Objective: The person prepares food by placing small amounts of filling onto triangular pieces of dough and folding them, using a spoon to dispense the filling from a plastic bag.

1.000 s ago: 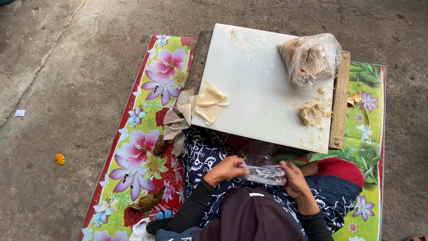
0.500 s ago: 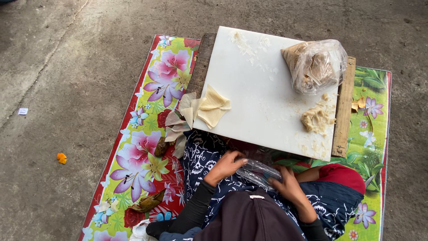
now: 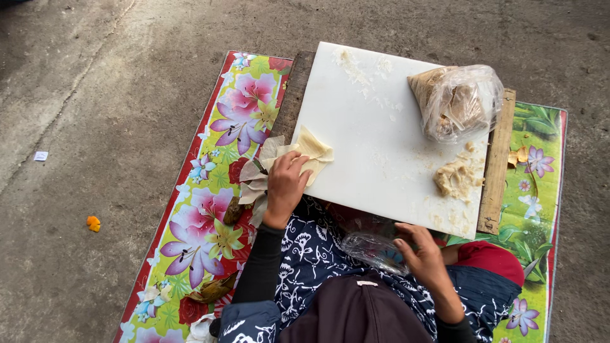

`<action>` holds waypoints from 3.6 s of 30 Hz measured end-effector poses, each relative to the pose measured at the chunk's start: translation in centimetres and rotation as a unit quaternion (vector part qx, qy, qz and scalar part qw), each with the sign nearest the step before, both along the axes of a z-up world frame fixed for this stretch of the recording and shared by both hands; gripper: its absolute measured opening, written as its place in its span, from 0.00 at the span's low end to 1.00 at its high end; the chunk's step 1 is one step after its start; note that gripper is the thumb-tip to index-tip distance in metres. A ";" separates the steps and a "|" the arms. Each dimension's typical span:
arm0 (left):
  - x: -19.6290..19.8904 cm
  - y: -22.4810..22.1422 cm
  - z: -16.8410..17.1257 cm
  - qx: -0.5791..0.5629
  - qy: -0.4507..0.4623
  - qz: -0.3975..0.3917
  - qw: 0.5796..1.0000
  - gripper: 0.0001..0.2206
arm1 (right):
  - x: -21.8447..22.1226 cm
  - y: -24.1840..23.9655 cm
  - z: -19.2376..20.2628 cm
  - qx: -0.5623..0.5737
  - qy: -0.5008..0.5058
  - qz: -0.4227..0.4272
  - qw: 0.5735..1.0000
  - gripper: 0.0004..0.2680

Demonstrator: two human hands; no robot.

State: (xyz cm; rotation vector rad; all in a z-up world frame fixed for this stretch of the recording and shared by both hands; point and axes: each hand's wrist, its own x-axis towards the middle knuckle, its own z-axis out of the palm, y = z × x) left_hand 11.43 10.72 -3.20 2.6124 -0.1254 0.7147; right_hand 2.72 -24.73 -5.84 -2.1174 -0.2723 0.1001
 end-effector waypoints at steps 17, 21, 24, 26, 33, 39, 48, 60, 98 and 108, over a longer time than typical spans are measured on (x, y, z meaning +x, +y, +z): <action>6.2 1.9 0.2 -0.096 0.048 -0.003 0.994 0.05 | -0.7 3.4 -0.6 0.014 0.049 0.057 0.997 0.11; 8.9 -0.5 1.5 -0.075 -0.011 -0.049 0.996 0.06 | -0.7 3.8 -0.4 0.016 0.064 0.056 0.996 0.11; 9.7 -3.3 0.6 -0.021 -0.118 -0.136 0.983 0.05 | -0.5 3.9 -0.3 0.014 0.062 0.053 0.997 0.11; 9.4 -5.9 -1.1 0.009 -0.117 -0.204 0.972 0.06 | -0.6 3.6 -0.2 0.013 0.056 0.049 0.997 0.11; 3.2 -8.3 -4.0 0.017 -0.012 -0.212 0.977 0.06 | 1.1 2.1 0.0 0.008 -0.005 0.033 0.999 0.10; 1.7 -8.2 -2.9 -0.041 0.024 -0.209 0.977 0.07 | 7.9 -0.1 3.8 -0.044 -0.040 -0.045 0.997 0.09; 2.7 -8.7 -4.7 -0.128 0.065 -0.123 0.982 0.12 | 13.4 -5.1 9.3 -0.143 -0.226 -0.140 0.953 0.11; 2.3 -9.7 -5.1 -0.139 0.040 -0.071 0.987 0.07 | 8.5 3.6 0.4 -0.120 -0.253 0.005 0.960 0.09; 2.1 -8.8 -3.4 -0.097 0.138 -0.048 0.984 0.18 | 12.4 7.6 -0.8 0.098 0.042 -0.132 0.986 0.03; 1.1 -10.1 -2.1 -0.142 0.165 -0.013 0.976 0.10 | 12.3 2.6 -0.5 0.322 -0.077 -0.190 0.924 0.05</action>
